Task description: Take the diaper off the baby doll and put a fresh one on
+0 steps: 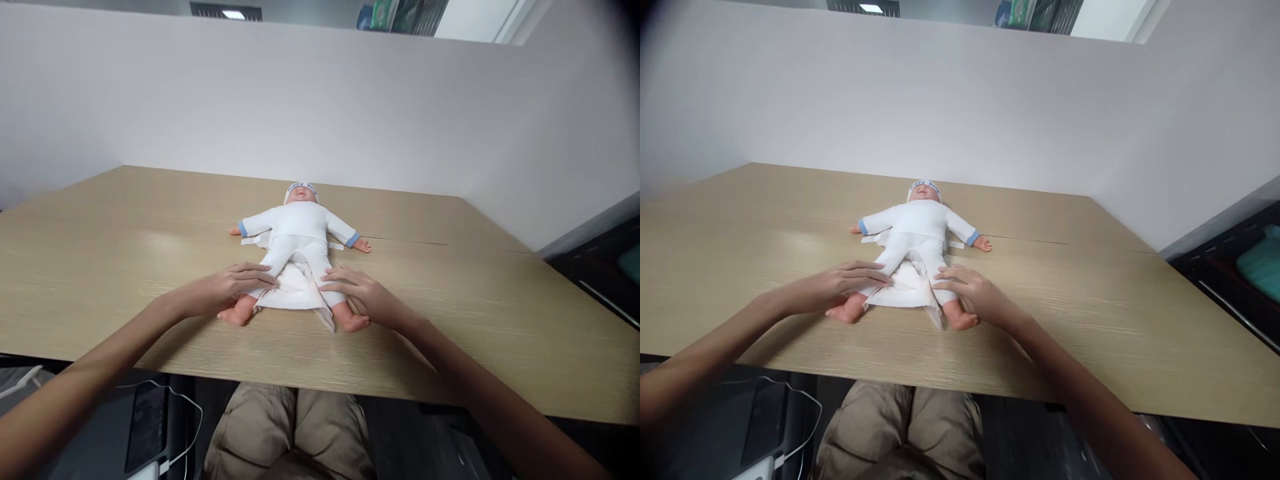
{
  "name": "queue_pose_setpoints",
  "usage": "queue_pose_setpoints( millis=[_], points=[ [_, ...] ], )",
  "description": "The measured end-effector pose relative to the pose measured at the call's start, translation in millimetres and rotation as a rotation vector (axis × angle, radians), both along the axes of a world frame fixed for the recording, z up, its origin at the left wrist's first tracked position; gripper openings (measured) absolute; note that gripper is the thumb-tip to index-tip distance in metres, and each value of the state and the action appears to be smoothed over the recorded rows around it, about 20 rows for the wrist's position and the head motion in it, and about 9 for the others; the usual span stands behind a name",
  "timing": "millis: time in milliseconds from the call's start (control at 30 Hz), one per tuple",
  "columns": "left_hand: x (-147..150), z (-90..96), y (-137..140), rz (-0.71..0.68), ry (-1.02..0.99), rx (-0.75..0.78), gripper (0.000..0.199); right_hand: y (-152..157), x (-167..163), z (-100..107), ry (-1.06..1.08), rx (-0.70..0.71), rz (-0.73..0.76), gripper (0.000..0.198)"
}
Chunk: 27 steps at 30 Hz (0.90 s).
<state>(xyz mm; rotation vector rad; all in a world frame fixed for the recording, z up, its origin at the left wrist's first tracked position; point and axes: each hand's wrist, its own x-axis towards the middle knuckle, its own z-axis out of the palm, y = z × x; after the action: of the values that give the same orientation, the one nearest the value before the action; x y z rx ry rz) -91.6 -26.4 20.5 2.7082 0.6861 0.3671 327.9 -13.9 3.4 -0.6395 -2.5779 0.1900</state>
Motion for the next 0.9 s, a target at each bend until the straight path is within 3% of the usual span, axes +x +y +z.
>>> queue_pose_setpoints(
  millis=[167,200,333,433,533,733,833,900],
  points=[
    [5,21.0,-4,0.028,0.017,-0.155,0.054,-15,-8,28,-0.031,-0.162,-0.07,0.042],
    [8,23.6,-7,0.049,0.013,-0.174,0.051,-22,-14,31,-0.059,-0.153,-0.111,0.04],
    [28,17.7,-22,0.196,-0.007,-0.125,0.048,-55,-43,24,-0.141,-0.014,-0.279,0.068],
    [41,5.9,-25,0.267,-0.039,-0.016,0.027,-62,-57,11,-0.116,0.082,-0.377,0.043],
    [46,5.8,-16,0.333,-0.109,-0.022,0.012,-46,-58,11,-0.056,0.05,-0.405,0.033],
    [56,28.6,37,0.471,-0.368,-0.119,0.031,17,-60,34,0.271,-0.085,-0.382,0.024],
    [65,31.3,77,0.563,-0.451,-0.169,0.037,52,-66,39,0.377,-0.118,-0.386,0.029],
    [70,29.6,103,0.597,-0.507,-0.255,0.041,76,-68,40,0.381,-0.227,-0.43,0.037]
  ],
)
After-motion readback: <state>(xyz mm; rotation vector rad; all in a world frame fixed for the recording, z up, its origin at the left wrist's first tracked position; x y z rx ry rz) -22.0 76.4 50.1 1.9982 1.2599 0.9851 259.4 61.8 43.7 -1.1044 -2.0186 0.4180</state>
